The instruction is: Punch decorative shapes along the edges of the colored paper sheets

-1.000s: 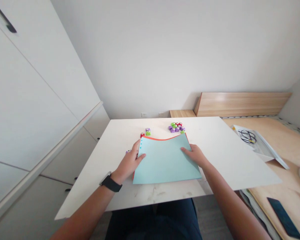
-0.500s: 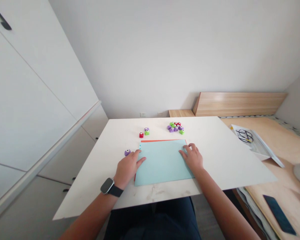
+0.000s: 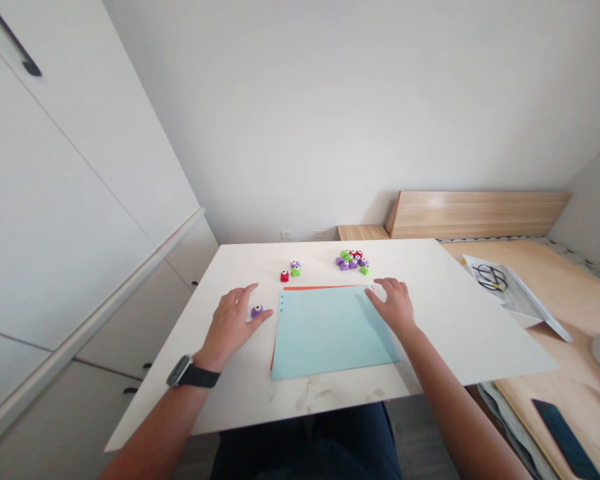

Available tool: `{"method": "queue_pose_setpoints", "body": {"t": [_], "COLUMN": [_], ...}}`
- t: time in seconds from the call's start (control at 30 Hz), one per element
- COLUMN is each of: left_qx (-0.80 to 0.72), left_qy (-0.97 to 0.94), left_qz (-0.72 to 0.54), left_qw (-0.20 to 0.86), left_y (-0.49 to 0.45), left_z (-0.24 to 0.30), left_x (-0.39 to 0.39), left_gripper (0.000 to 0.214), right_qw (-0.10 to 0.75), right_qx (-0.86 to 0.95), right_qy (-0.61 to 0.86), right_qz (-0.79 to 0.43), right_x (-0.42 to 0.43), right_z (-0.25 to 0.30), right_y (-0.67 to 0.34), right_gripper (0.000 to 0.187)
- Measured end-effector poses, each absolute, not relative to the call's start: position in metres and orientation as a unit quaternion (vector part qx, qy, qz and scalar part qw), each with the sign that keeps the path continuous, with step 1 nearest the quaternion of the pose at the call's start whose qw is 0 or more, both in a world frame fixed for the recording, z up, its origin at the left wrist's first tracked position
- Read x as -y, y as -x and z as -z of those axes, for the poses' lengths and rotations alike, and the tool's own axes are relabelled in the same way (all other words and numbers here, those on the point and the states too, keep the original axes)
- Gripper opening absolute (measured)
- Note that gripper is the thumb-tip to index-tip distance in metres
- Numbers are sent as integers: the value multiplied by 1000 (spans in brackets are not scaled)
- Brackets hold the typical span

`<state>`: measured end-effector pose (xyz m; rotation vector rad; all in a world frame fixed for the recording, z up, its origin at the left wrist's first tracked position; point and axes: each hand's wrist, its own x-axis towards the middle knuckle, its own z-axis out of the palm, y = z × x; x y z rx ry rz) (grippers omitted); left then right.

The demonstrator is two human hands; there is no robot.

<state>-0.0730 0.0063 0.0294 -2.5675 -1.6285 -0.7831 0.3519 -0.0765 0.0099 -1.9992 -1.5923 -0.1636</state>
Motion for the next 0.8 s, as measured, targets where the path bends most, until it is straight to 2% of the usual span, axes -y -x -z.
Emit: {"method": "queue_pose_setpoints", "body": {"t": [0.07, 0.17, 0.3, 0.4, 0.63, 0.8], "left_qx": [517, 497, 506, 526, 506, 500], "left_qy": [830, 846, 837, 820, 835, 849], "left_qz": [202, 157, 189, 212, 209, 163], "left_qw": [-59, -112, -88, -79, -43, -49], "left_y": [82, 92, 91, 74, 17, -15], "left_z": [-22, -10, -2, 0, 0, -6], "left_x": [-20, -40, -68, -88, -116, -136], "left_gripper": [65, 42, 37, 39, 74, 52], "right_qw": [281, 230, 145, 85, 6, 32], "right_qx": [615, 647, 649, 658, 667, 667], "right_qy": [732, 722, 745, 748, 744, 743], "right_qz": [82, 83, 45, 26, -31, -35], "right_x": [59, 24, -32, -68, -105, -100], "right_z": [-21, -33, -37, -33, -27, -20], "right_y": [-351, -345, -338, -333, -328, -330], "right_gripper": [58, 79, 100, 104, 97, 65]}}
